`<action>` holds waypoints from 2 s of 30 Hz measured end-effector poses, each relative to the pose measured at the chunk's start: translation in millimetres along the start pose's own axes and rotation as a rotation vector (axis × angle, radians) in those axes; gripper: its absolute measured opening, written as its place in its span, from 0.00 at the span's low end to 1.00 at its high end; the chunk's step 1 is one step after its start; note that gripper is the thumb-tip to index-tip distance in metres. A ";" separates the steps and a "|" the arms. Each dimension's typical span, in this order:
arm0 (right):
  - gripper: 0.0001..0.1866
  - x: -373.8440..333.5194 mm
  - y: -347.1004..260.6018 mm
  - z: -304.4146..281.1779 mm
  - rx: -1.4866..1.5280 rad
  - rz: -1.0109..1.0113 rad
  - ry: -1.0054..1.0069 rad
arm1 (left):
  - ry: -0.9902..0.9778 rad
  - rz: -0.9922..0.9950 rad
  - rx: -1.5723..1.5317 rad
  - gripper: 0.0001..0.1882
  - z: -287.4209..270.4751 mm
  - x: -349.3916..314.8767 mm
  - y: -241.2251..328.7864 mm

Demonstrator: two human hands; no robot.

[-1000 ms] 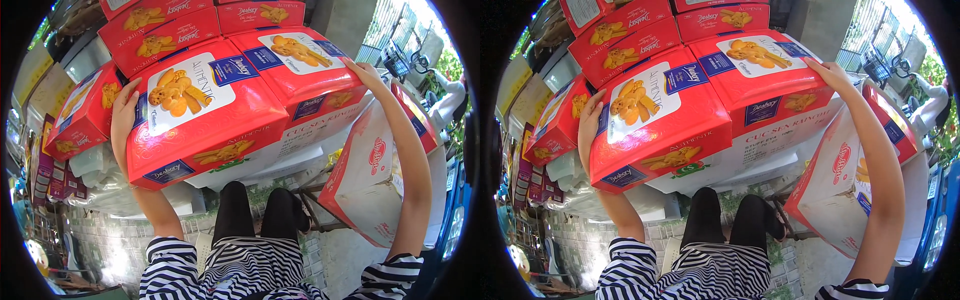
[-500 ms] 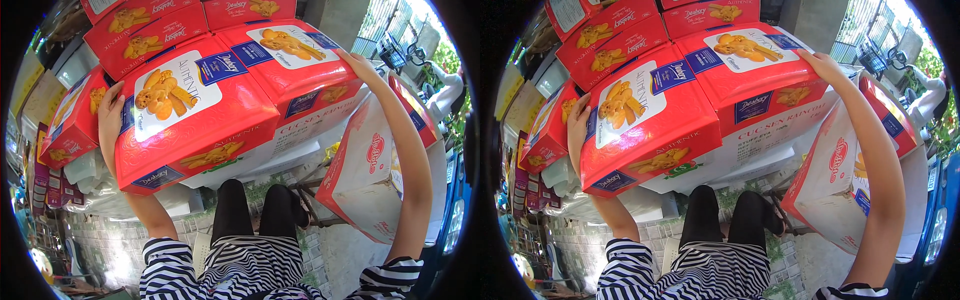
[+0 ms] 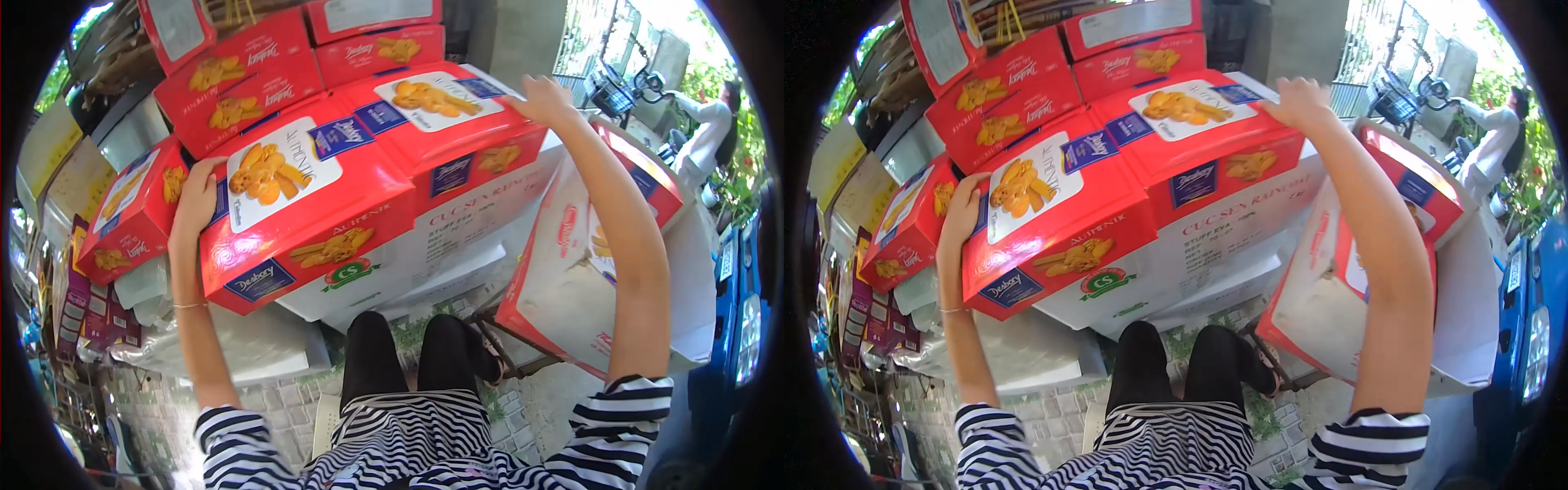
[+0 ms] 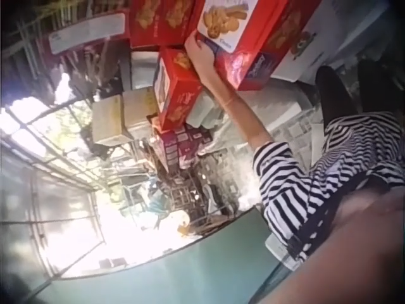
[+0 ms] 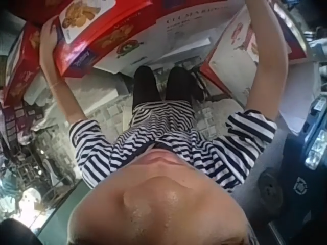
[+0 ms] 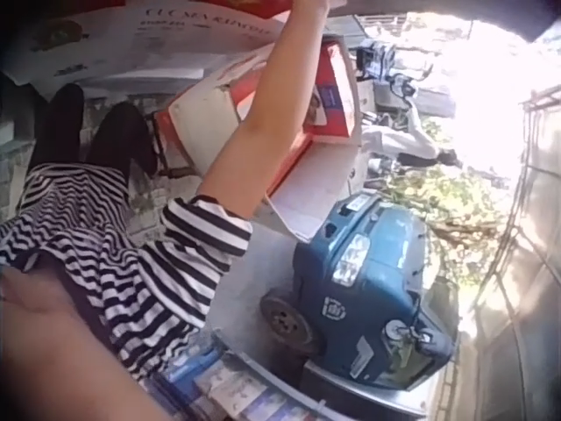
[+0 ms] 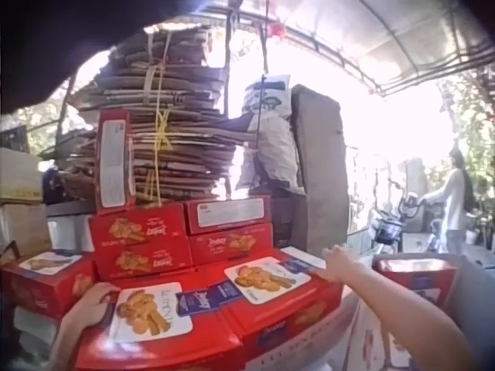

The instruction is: Sorting and arranging boxes of cookies into a larger shipping container.

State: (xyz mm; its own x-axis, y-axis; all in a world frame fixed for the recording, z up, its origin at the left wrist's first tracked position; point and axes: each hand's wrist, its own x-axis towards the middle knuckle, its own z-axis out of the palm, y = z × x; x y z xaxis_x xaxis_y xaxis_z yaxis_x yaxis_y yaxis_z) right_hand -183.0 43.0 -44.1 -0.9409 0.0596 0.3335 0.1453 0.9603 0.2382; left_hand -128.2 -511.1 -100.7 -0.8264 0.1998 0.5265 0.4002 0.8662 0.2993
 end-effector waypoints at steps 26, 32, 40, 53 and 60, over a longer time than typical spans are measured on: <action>0.52 -253.9 278.3 -5.0 0.194 0.597 -0.749 | -0.592 0.748 0.285 0.34 239.8 192.6 595.8; 0.53 -254.9 308.9 2.1 0.182 0.639 -0.630 | -0.589 0.766 0.123 0.54 292.7 197.8 568.4; 0.55 -253.3 302.8 -9.7 0.272 0.664 -0.573 | -0.547 0.712 -0.029 0.54 274.0 190.1 563.8; 0.66 -244.4 300.5 8.8 0.178 0.594 -0.111 | -0.358 0.743 -0.085 0.41 230.6 155.1 578.4; 0.72 -251.7 283.6 -1.3 0.040 0.561 -0.055 | -0.206 0.767 -0.145 0.38 218.1 140.4 572.8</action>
State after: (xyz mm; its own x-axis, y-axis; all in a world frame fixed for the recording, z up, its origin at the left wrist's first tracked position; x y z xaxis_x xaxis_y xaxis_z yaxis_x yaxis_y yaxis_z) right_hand 95.4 300.0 -59.3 -0.7378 0.5768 0.3507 0.6168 0.7871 0.0033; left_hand -101.4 113.0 -28.9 -0.3512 0.8072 0.4745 0.9214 0.3881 0.0217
